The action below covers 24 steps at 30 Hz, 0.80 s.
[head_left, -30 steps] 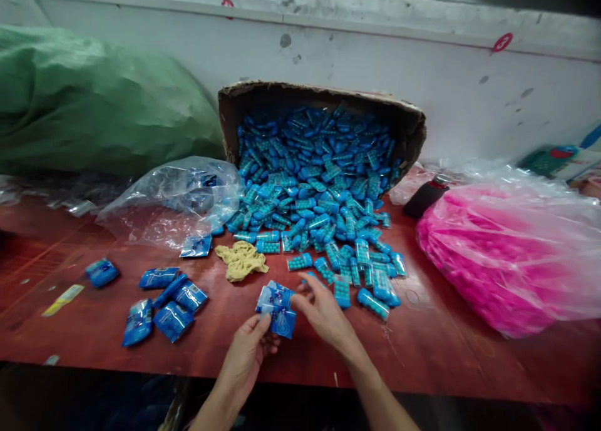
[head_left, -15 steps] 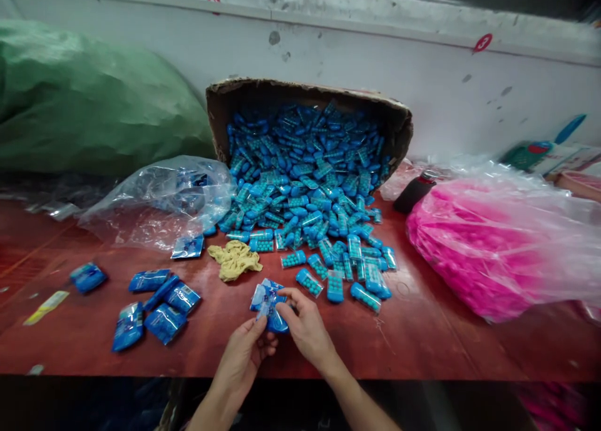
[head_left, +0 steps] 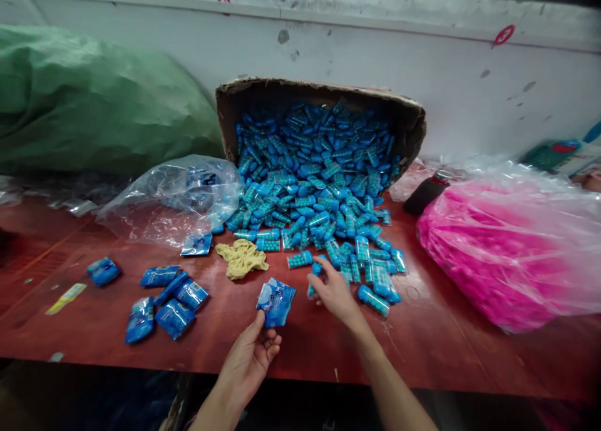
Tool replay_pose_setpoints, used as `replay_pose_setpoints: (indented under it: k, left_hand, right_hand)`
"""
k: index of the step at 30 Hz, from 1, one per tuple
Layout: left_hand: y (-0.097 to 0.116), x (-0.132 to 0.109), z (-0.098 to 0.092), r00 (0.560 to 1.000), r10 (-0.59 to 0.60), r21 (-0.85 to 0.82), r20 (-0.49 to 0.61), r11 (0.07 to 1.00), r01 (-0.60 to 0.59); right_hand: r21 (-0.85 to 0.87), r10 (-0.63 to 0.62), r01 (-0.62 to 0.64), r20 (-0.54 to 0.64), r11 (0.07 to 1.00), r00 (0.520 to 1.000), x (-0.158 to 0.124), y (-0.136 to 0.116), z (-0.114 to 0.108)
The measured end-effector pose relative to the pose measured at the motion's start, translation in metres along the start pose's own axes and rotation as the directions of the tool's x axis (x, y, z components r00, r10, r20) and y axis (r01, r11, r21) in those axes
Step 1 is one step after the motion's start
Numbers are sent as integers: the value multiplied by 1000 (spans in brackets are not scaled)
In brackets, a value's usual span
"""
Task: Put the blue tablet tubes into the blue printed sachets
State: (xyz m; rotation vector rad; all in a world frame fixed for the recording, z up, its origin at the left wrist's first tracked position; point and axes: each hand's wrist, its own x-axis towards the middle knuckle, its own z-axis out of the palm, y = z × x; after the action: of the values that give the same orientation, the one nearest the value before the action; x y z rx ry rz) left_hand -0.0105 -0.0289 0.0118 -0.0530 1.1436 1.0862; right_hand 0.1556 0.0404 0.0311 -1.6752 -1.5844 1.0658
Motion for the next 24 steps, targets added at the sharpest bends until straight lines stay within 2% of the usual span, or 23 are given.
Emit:
replay_pose_setpoints:
  k: [1, 2, 3, 5, 8, 15, 19, 24]
  left_hand:
    - [0, 0, 1, 1000, 6, -11, -2, 1000, -6]
    - [0, 1, 1, 1000, 15, -19, 1, 1000, -15]
    - [-1, 2, 2, 1000, 23, -22, 9, 999, -23]
    - [-2, 3, 2, 999, 33, -18, 35, 999, -33]
    - [-4, 5, 0, 996, 43, -2, 80, 999, -43]
    - [-4, 6, -5, 990, 88, 0, 107, 996, -89]
    - [-5, 4, -3, 989, 90, -2, 118, 996, -90]
    - [-4, -1, 0, 980, 135, 28, 145, 990, -141]
  right_hand:
    - [263, 32, -39, 30, 964, 999, -7, -1, -1]
    - [485, 56, -82, 68, 871, 996, -15, -1, -2]
    - [631, 67, -113, 97, 768, 993, -23, -2, -1]
    - [779, 73, -144, 126, 610, 989, -36, -4, 4]
    - [846, 74, -155, 136, 511, 988, -47, -6, 13]
    - [898, 45, -112, 102, 426, 994, -53, -4, 16]
    - [898, 50, -109, 97, 427, 994, -56, -5, 16]
    - [876, 36, -77, 68, 475, 997, -56, 0, 20]
